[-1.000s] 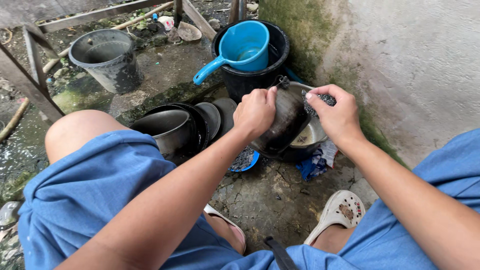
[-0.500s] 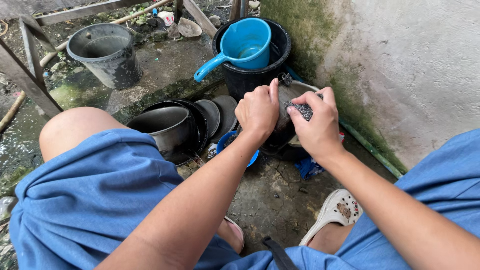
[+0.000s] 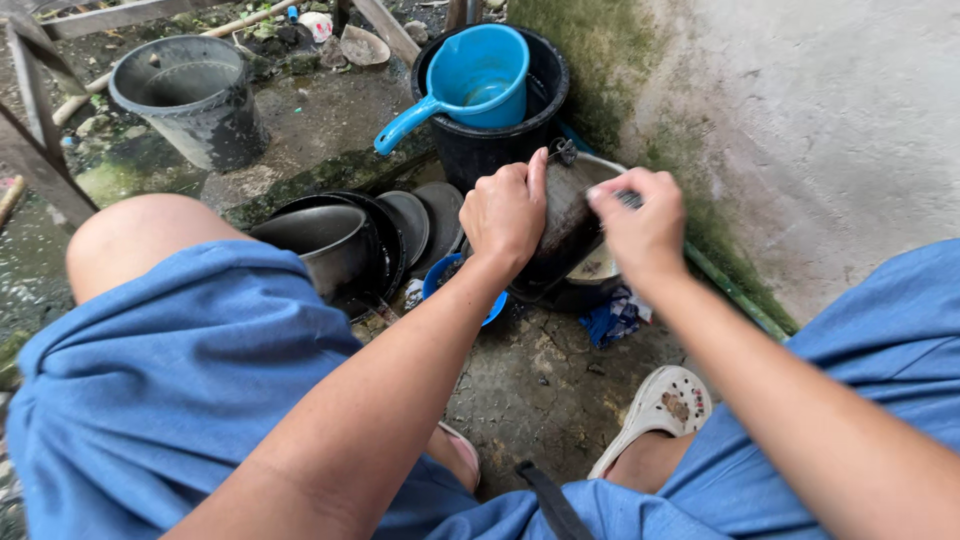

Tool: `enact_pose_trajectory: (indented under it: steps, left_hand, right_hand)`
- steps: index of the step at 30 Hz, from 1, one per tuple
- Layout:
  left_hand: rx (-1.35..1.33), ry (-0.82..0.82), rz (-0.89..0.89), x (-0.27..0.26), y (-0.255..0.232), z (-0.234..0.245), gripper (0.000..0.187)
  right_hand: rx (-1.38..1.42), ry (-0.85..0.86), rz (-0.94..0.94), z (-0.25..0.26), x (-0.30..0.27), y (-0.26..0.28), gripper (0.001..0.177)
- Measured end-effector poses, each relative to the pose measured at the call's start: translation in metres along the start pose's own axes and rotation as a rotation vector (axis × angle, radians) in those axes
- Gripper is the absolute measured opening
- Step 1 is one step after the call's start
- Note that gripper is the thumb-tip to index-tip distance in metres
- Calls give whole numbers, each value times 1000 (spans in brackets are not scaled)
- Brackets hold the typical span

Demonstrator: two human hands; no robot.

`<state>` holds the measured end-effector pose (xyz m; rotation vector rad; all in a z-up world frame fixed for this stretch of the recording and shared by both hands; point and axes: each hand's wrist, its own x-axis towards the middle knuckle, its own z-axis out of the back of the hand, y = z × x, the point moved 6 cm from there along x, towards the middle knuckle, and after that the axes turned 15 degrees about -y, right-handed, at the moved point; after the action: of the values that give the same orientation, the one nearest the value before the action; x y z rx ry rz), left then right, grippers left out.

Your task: The person scrubs the exterior of a metal pot using a steel wool pad and water. They rotate the pot to clean different areas and occasionally rinse it with water from a blue scoop.

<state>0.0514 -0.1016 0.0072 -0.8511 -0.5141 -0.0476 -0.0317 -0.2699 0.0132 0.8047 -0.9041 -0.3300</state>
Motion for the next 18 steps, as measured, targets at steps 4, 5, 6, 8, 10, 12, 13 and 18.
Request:
enact_pose_trajectory:
  steps: [4, 5, 6, 8, 10, 12, 13, 18]
  left_hand:
    - [-1, -39, 15, 2, 3, 4, 54]
    - [-3, -39, 24, 3, 2, 2, 53]
    - [2, -36, 20, 4, 0, 1, 54]
    - [18, -26, 16, 4, 0, 0, 55]
    - [-10, -39, 4, 1, 1, 1, 54]
    - [-11, -35, 8, 0, 4, 4, 54]
    - [-1, -23, 18, 0, 5, 5, 54]
    - [7, -18, 13, 2, 0, 1, 55]
  right_hand:
    - [-16, -20, 2, -1, 2, 13, 11]
    - [-63, -56, 145, 2, 1, 22, 11]
    - [-39, -38, 162, 1, -1, 23, 11]
    - [10, 5, 190, 1, -6, 24, 11]
    - [-21, -15, 176, 3, -10, 18, 11]
    - [-20, 6, 6, 1, -6, 4, 12]
    - [-6, 37, -157, -2, -3, -7, 12]
    - [-19, -49, 176, 10, -4, 6, 12]
